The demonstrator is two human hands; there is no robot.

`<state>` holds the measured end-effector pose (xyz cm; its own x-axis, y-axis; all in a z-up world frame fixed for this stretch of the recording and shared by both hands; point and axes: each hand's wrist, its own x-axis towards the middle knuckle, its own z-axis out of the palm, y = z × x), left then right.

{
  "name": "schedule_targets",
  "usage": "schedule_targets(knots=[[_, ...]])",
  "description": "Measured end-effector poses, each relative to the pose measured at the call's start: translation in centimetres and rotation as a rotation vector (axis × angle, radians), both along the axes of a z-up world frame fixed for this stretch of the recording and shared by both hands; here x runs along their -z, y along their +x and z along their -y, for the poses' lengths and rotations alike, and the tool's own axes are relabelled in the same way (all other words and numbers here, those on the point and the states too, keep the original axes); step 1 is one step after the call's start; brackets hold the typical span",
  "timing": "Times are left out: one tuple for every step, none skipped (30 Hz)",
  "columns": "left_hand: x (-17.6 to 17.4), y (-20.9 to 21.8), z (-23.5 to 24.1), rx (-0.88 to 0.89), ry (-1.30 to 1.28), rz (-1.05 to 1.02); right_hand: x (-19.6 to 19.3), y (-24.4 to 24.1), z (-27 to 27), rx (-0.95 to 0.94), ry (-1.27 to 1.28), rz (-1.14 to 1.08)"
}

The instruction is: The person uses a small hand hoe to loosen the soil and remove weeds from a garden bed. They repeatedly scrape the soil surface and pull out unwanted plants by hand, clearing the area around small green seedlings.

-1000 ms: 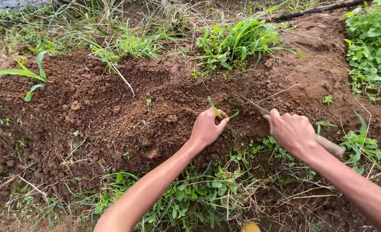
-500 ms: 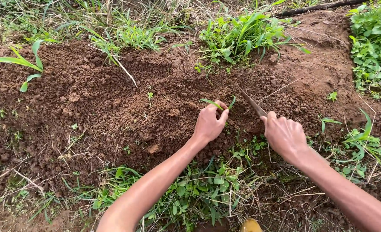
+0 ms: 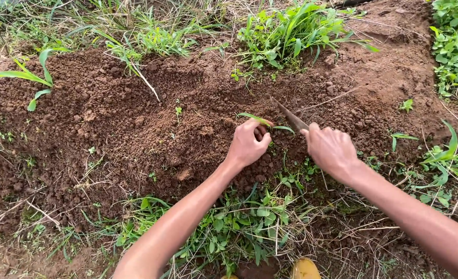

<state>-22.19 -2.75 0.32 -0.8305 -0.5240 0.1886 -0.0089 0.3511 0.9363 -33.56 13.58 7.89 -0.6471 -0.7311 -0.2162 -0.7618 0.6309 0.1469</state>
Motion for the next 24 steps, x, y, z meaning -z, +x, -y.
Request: schedule_targets(knots=[[-0.5, 0.2, 0.0, -0.003, -0.07, 0.005, 0.2, 0.6, -0.5, -0.028, 0.013, 0.014], [-1.0, 0.3, 0.0, -0.006, -0.141, 0.009, 0.4, 1.1, -1.0, -0.055, 0.026, 0.028], [-1.9, 0.9, -0.3, -0.005, -0.137, 0.011, 0.0, 1.1, -1.4, -0.055, 0.03, 0.029], [-2.7, 1.3, -0.7, -0.057, -0.237, 0.018, -0.4, 1.0, -1.8, -0.044, 0.02, 0.043], [-3.7, 1.9, -0.8, -0.105, -0.343, 0.028, -0.7, 1.0, -2.1, -0.03, 0.004, 0.061], [-2.8, 1.7, -0.6, -0.101, -0.345, 0.032, -1.0, 0.7, -2.5, -0.027, 0.002, 0.065], [-1.9, 1.4, -0.3, -0.102, -0.559, 0.082, -1.3, 0.5, -2.9, 0.009, -0.035, 0.109], [-1.0, 1.2, 0.0, -0.101, -0.773, 0.133, -1.6, 0.2, -3.3, 0.044, -0.072, 0.153], [-1.6, 1.3, -0.2, -0.101, -0.771, 0.136, -1.6, 0.2, -3.8, 0.043, -0.07, 0.156], [-2.2, 1.4, -0.5, -0.06, -0.806, 0.196, -1.5, 0.2, -4.2, 0.045, -0.018, 0.145], [-2.8, 1.5, -0.7, -0.02, -0.841, 0.257, -1.5, 0.2, -4.7, 0.045, 0.035, 0.133], [-2.0, 1.3, -0.8, -0.021, -0.838, 0.259, -1.5, 0.8, -4.4, 0.042, 0.037, 0.134], [-1.2, 1.1, -0.8, 0.032, -0.761, 0.27, -1.5, 1.5, -4.3, 0.037, 0.061, 0.196], [-0.3, 0.9, -0.9, 0.086, -0.682, 0.279, -1.5, 2.2, -4.1, 0.031, 0.085, 0.258], [-0.2, 0.9, -1.0, 0.085, -0.682, 0.282, -1.4, 2.2, -4.2, 0.029, 0.085, 0.26], [0.0, 0.9, -1.1, 0.087, -0.689, 0.289, -1.3, 2.3, -4.2, 0.028, 0.062, 0.256], [0.1, 0.9, -1.1, 0.09, -0.701, 0.296, -1.2, 2.3, -4.2, 0.029, 0.036, 0.251], [-0.6, 1.3, -1.4, 0.09, -0.705, 0.298, -1.4, 1.8, -4.4, 0.028, 0.032, 0.253], [-1.2, 1.8, -1.7, 0.025, -0.711, 0.26, -1.6, 1.3, -4.6, 0.053, -0.03, 0.264], [-1.8, 2.2, -2.0, -0.04, -0.717, 0.221, -1.8, 0.8, -4.7, 0.077, -0.092, 0.276], [-1.1, 2.4, -2.1, -0.04, -0.716, 0.224, -1.5, 0.2, -4.9, 0.076, -0.092, 0.279], [-0.3, 2.5, -2.1, -0.038, -0.826, 0.134, -1.3, -0.4, -5.0, 0.122, -0.137, 0.326], [0.5, 2.7, -2.2, -0.03, -0.934, 0.042, -1.0, -1.0, -5.3, 0.171, -0.182, 0.374], [0.9, 2.7, -2.2, -0.026, -0.933, 0.044, -0.7, -0.8, -5.4, 0.174, -0.181, 0.377]])
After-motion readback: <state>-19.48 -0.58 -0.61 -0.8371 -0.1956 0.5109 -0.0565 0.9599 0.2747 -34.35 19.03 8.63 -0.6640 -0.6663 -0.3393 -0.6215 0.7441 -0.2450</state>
